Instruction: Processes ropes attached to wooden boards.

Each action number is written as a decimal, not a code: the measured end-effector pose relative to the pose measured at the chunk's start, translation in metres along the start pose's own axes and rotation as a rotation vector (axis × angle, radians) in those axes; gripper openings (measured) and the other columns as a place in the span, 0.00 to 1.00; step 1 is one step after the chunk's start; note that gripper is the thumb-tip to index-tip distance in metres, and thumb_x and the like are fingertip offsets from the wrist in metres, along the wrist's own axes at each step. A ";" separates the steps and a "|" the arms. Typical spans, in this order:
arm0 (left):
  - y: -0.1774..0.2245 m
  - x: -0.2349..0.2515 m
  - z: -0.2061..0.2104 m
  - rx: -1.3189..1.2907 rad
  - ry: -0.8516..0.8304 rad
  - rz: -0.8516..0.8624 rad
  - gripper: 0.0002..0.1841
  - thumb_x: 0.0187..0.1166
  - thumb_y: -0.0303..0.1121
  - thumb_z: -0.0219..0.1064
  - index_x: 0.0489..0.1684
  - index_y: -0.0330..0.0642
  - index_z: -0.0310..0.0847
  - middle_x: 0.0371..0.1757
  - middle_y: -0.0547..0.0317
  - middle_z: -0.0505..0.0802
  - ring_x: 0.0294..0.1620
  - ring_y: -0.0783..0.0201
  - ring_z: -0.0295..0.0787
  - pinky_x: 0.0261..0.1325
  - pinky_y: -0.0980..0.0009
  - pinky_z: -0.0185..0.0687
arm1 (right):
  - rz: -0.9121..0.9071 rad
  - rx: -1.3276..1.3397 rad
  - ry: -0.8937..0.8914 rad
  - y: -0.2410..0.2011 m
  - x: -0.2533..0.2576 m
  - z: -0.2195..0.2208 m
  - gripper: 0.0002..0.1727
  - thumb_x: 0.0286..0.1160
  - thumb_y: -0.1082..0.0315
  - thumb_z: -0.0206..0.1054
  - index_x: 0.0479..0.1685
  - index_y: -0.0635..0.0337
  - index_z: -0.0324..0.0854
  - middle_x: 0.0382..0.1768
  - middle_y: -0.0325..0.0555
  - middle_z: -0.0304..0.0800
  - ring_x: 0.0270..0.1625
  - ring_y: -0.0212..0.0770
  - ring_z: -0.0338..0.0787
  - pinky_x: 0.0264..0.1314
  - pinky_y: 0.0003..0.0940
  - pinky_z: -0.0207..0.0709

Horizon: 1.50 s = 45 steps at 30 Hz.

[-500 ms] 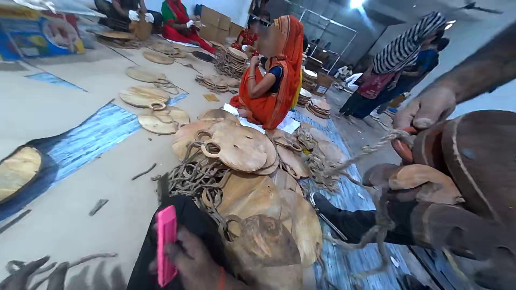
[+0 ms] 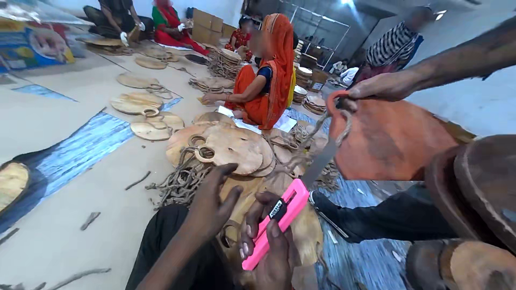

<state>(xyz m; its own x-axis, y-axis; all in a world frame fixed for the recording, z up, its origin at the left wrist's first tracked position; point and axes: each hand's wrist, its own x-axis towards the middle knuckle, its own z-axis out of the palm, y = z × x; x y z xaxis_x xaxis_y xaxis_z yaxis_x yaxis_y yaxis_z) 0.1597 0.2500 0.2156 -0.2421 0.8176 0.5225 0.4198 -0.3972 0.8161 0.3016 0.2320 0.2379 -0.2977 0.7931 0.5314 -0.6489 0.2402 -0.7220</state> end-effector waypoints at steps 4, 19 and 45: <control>0.037 0.056 0.026 -0.027 -0.194 0.047 0.33 0.84 0.42 0.66 0.90 0.50 0.62 0.84 0.57 0.78 0.79 0.58 0.79 0.74 0.51 0.82 | -0.057 -0.101 0.036 -0.005 0.007 -0.019 0.25 0.83 0.44 0.65 0.67 0.49 0.70 0.33 0.33 0.85 0.21 0.23 0.81 0.21 0.18 0.77; 0.009 0.007 0.019 -0.438 -0.021 -0.157 0.08 0.85 0.36 0.65 0.54 0.48 0.88 0.30 0.70 0.88 0.22 0.79 0.77 0.26 0.82 0.75 | 0.230 -0.355 -0.269 -0.028 -0.006 -0.079 0.30 0.85 0.39 0.59 0.74 0.50 0.75 0.37 0.23 0.85 0.34 0.18 0.82 0.35 0.16 0.79; -0.004 0.010 -0.025 0.128 0.336 -0.074 0.10 0.86 0.36 0.64 0.45 0.44 0.91 0.33 0.67 0.88 0.24 0.74 0.79 0.27 0.76 0.78 | 0.623 -0.582 -0.165 0.056 0.008 -0.053 0.27 0.87 0.40 0.48 0.38 0.54 0.76 0.16 0.25 0.65 0.12 0.22 0.63 0.13 0.21 0.62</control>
<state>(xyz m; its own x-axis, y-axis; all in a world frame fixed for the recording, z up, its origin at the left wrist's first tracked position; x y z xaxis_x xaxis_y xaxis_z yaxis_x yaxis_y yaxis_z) 0.1337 0.2488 0.2236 -0.5407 0.6511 0.5326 0.4912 -0.2696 0.8282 0.2996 0.2817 0.1783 -0.6063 0.7952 -0.0111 0.1143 0.0733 -0.9907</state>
